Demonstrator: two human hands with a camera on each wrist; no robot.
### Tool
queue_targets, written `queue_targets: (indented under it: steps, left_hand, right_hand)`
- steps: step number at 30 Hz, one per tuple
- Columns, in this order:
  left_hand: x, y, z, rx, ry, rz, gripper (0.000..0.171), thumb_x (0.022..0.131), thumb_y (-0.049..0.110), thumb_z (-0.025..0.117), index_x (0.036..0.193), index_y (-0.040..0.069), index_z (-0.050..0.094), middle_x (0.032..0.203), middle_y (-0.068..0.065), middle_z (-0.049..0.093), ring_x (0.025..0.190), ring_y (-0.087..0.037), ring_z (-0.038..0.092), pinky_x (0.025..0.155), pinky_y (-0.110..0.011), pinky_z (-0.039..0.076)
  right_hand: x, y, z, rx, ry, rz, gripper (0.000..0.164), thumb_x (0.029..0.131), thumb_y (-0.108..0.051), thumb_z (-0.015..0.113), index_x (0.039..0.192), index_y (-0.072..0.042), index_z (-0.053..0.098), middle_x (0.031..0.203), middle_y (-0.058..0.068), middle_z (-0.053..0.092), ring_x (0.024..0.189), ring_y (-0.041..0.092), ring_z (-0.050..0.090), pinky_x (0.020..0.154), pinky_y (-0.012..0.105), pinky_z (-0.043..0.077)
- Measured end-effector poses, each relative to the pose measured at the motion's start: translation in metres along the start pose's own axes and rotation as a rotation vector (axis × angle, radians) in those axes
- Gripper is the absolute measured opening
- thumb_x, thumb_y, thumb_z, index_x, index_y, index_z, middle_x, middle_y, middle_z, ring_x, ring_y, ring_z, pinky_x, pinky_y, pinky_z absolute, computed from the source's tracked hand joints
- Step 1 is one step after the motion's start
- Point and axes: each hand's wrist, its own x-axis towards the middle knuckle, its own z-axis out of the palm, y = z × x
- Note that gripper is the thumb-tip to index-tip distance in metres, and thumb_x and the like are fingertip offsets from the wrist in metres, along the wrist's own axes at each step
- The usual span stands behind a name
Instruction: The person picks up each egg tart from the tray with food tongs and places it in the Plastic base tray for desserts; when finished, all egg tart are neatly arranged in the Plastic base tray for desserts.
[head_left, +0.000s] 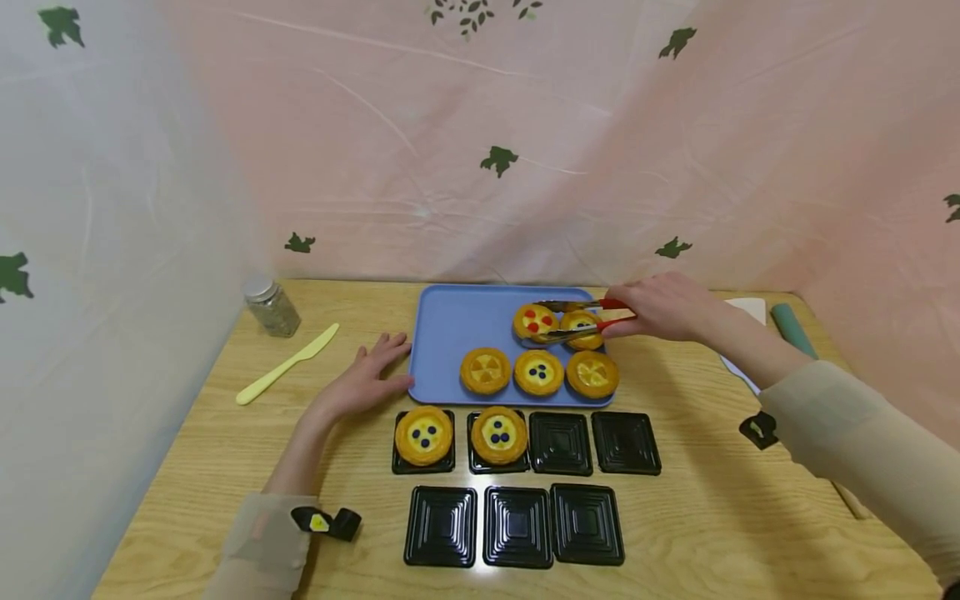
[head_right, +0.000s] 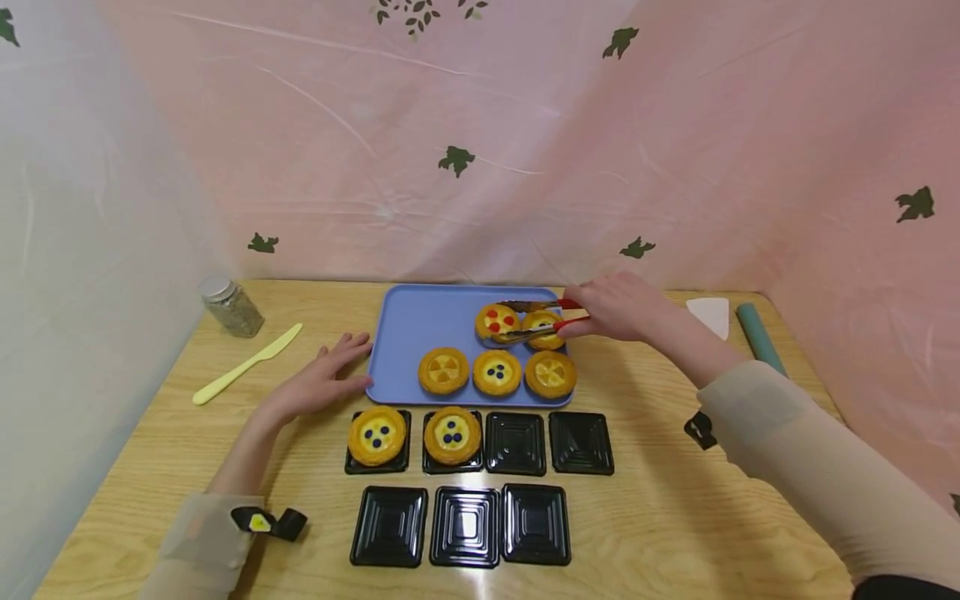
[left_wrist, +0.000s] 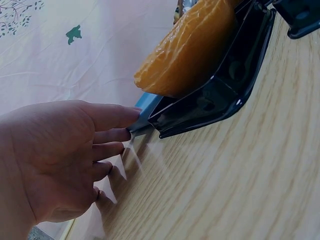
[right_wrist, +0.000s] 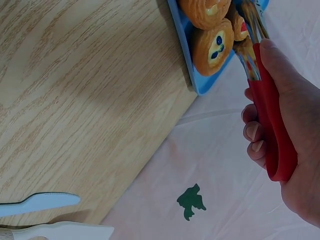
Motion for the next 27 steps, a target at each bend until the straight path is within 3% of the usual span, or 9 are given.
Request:
queue_targets:
  steps: [27]
  left_hand:
    - [0.0000,-0.0011,0.0019,-0.001,0.009,0.009,0.067,0.104,0.026,0.060,0.157,-0.004,0.035,0.171,-0.024,0.018,0.160,-0.046,-0.001,0.127,-0.067,-0.009]
  right_hand:
    - [0.0012,-0.0006,0.0018,0.007,0.000,0.012,0.048,0.090,-0.051,0.074,0.115,-0.010,0.070,0.086,0.002,0.073,0.062,0.014,0.057,0.058,0.033,0.049]
